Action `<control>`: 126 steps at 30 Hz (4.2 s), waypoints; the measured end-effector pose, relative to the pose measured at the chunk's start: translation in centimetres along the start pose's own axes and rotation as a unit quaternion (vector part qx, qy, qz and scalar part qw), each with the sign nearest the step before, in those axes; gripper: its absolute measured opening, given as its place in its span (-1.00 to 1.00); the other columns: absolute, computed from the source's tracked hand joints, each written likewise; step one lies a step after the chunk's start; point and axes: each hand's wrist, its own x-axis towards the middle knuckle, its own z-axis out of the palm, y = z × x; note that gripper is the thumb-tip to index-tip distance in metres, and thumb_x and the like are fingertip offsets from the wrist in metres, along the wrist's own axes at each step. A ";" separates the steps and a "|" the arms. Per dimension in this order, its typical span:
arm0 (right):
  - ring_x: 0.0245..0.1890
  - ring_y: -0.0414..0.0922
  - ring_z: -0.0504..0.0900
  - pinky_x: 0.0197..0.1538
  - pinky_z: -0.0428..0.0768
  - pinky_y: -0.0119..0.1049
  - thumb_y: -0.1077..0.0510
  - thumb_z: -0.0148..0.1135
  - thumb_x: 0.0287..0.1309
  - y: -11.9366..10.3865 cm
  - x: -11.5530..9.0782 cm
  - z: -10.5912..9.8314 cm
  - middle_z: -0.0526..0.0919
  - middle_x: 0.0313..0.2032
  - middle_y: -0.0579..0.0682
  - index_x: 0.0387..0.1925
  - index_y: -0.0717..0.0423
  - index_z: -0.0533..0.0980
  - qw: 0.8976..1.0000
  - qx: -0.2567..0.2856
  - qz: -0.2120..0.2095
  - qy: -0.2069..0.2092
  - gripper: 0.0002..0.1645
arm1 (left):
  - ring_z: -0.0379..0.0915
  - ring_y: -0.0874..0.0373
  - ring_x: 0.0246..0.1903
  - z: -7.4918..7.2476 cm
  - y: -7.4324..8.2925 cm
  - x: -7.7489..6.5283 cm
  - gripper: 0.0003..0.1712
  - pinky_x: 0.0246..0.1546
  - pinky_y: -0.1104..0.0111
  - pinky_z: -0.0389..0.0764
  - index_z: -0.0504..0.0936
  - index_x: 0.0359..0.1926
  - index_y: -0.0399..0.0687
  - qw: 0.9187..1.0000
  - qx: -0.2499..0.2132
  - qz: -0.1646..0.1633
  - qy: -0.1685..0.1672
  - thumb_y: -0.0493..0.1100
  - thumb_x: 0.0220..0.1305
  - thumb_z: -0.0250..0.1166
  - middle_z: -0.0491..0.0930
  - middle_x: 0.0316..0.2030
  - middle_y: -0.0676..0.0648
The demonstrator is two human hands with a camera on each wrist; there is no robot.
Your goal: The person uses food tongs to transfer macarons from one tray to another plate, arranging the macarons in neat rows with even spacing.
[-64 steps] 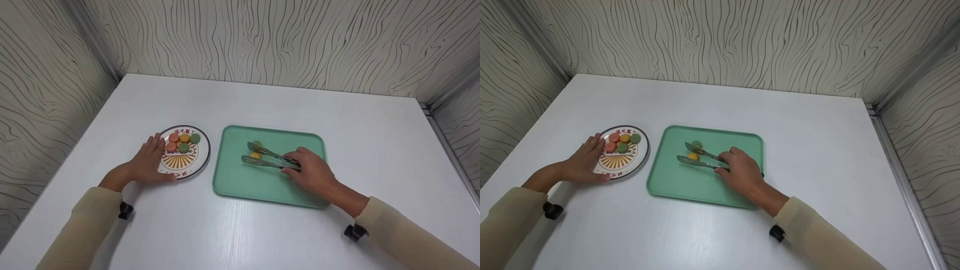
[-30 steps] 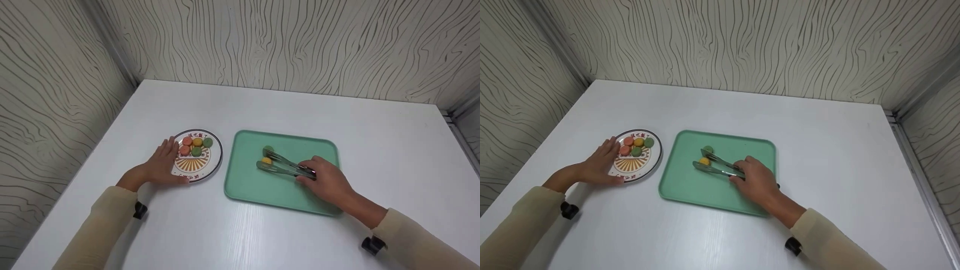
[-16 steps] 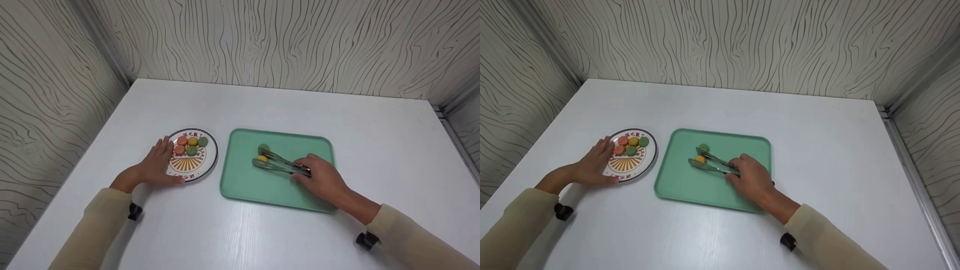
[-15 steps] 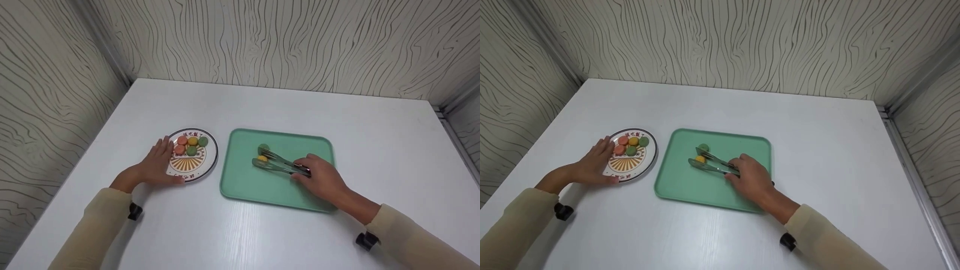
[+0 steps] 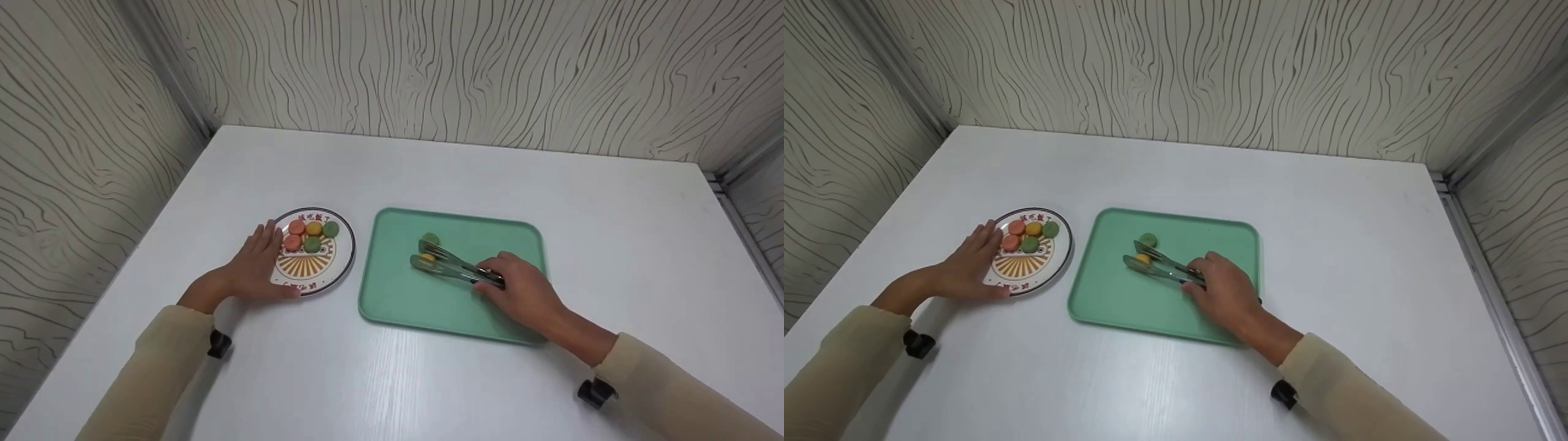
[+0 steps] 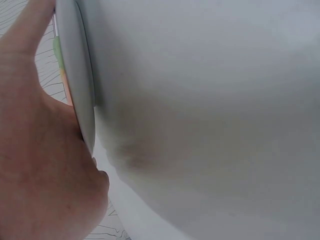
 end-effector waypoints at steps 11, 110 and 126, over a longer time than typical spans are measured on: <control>-0.43 -0.23 0.38 -0.36 0.40 -0.30 0.09 0.49 0.18 0.1 -0.1 0.3 0.53 -0.38 -0.14 -0.05 0.11 0.72 1.000 0.004 0.003 0.004 -0.68 | -0.66 -0.35 0.54 0.3 -0.2 0.2 0.58 0.50 -0.20 -0.30 -0.31 0.56 -0.46 1.000 0.009 0.001 0.005 0.54 0.04 0.34 -0.52 0.56 -0.40; -0.40 -0.16 0.48 -0.31 0.52 -0.22 0.07 0.48 0.19 -9.7 7.4 4.7 0.58 -0.35 -0.05 -0.09 0.13 0.72 0.999 0.031 -0.027 -0.020 -0.70 | -0.63 -0.38 0.53 0.0 0.2 -0.1 0.57 0.50 -0.19 -0.32 -0.29 0.55 -0.48 1.000 0.005 0.000 0.005 0.51 0.05 0.36 -0.50 0.56 -0.43; -0.45 -0.16 0.43 -0.39 0.43 -0.26 0.06 0.49 0.19 -10.7 8.7 5.6 0.56 -0.41 -0.06 -0.12 0.11 0.73 0.999 0.015 -0.032 -0.019 -0.72 | -0.67 -0.35 0.53 -0.1 0.2 -0.1 0.57 0.49 -0.21 -0.33 -0.30 0.56 -0.46 1.000 -0.011 0.001 0.005 0.51 0.03 0.37 -0.52 0.57 -0.39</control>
